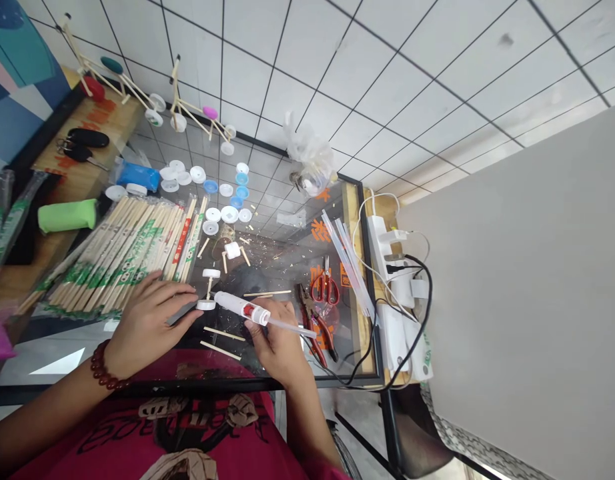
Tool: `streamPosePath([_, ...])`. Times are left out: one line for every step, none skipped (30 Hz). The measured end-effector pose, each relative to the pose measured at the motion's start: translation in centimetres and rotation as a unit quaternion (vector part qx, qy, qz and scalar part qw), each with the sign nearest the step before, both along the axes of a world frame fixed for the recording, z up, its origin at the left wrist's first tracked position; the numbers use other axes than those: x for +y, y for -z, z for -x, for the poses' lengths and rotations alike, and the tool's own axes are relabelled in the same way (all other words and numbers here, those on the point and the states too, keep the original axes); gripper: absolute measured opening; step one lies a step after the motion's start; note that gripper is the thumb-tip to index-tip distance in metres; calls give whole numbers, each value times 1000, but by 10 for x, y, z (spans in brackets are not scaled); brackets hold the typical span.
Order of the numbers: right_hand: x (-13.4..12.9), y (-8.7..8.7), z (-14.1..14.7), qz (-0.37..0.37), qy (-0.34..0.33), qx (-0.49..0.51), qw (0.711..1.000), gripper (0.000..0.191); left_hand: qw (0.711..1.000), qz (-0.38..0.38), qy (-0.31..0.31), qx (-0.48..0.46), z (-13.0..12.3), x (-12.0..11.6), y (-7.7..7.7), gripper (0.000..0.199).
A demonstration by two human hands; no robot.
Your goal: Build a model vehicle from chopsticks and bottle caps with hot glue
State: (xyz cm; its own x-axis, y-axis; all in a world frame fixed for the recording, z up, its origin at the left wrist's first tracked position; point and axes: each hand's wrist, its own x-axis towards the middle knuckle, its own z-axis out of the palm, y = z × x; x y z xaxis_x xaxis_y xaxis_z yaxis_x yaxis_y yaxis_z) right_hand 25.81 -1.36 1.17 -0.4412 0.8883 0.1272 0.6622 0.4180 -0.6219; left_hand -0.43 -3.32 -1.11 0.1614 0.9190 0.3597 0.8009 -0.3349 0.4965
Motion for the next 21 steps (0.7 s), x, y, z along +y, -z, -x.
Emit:
streamPosePath([0, 0, 0, 2, -3, -4, 1000, 21, 1000, 3, 0, 0, 0, 0, 0, 11])
streamPosePath([0, 0, -1, 3, -7, -8, 1000, 21, 1000, 5, 0, 0, 0, 0, 0, 11])
streamPosePath([0, 0, -1, 3, -9, -11, 1000, 21, 1000, 6, -1, 0, 0, 0, 0, 10])
streamPosePath([0, 0, -2, 2, -12, -13, 1000, 21, 1000, 7, -2, -1, 0, 0, 0, 10])
streamPosePath([0, 0, -2, 3, -13, -15, 1000, 22, 1000, 7, -3, -2, 0, 0, 0, 10])
streamPosePath([0, 0, -2, 4, -12, -17, 1000, 22, 1000, 7, -3, -3, 0, 0, 0, 10])
streamPosePath([0, 0, -2, 6, -12, -16, 1000, 22, 1000, 6, -3, -3, 0, 0, 0, 10])
streamPosePath([0, -1, -2, 8, -11, -15, 1000, 22, 1000, 6, -2, -2, 0, 0, 0, 10])
streamPosePath([0, -1, -2, 10, -11, -15, 1000, 23, 1000, 5, -2, 0, 0, 0, 0, 10])
streamPosePath([0, -2, -2, 11, -10, -14, 1000, 23, 1000, 5, 0, 1, 0, 0, 0, 10])
streamPosePath([0, -2, -2, 12, -9, -13, 1000, 23, 1000, 5, 1, 3, 0, 0, 0, 10])
streamPosePath([0, -3, -2, 12, -8, -13, 1000, 23, 1000, 5, 3, 4, 0, 0, 0, 10])
streamPosePath([0, -3, -2, 12, -7, -12, 1000, 22, 1000, 4, 5, 5, 0, 0, 0, 10])
streamPosePath([-1, -3, -3, 10, -6, -10, 1000, 22, 1000, 3, 6, 6, 0, 0, 0, 10])
streamPosePath([-1, -2, -4, 8, -3, -8, 1000, 22, 1000, 2, 7, 6, 0, 0, 0, 11])
streamPosePath([-2, -1, -5, 5, 4, -3, 1000, 22, 1000, 0, 7, 6, 0, 0, 0, 11])
streamPosePath([-2, 0, -6, 3, 15, 6, 1000, 22, 1000, -1, 6, 6, 0, 0, 0, 11])
streamPosePath([-3, 1, -8, 2, 30, 18, 999, 22, 1000, -2, 6, 5, 0, 0, 0, 11])
streamPosePath([-4, 3, -11, 5, 47, 35, 998, 22, 1000, -1, 5, 5, 0, 0, 0, 10])
streamPosePath([-4, 4, -13, 13, 62, 55, 996, 22, 1000, 0, 5, 4, 0, 0, 0, 10])
streamPosePath([-5, 5, -16, 25, 73, 79, 994, 21, 1000, 1, 4, 3, 0, 0, 0, 10])
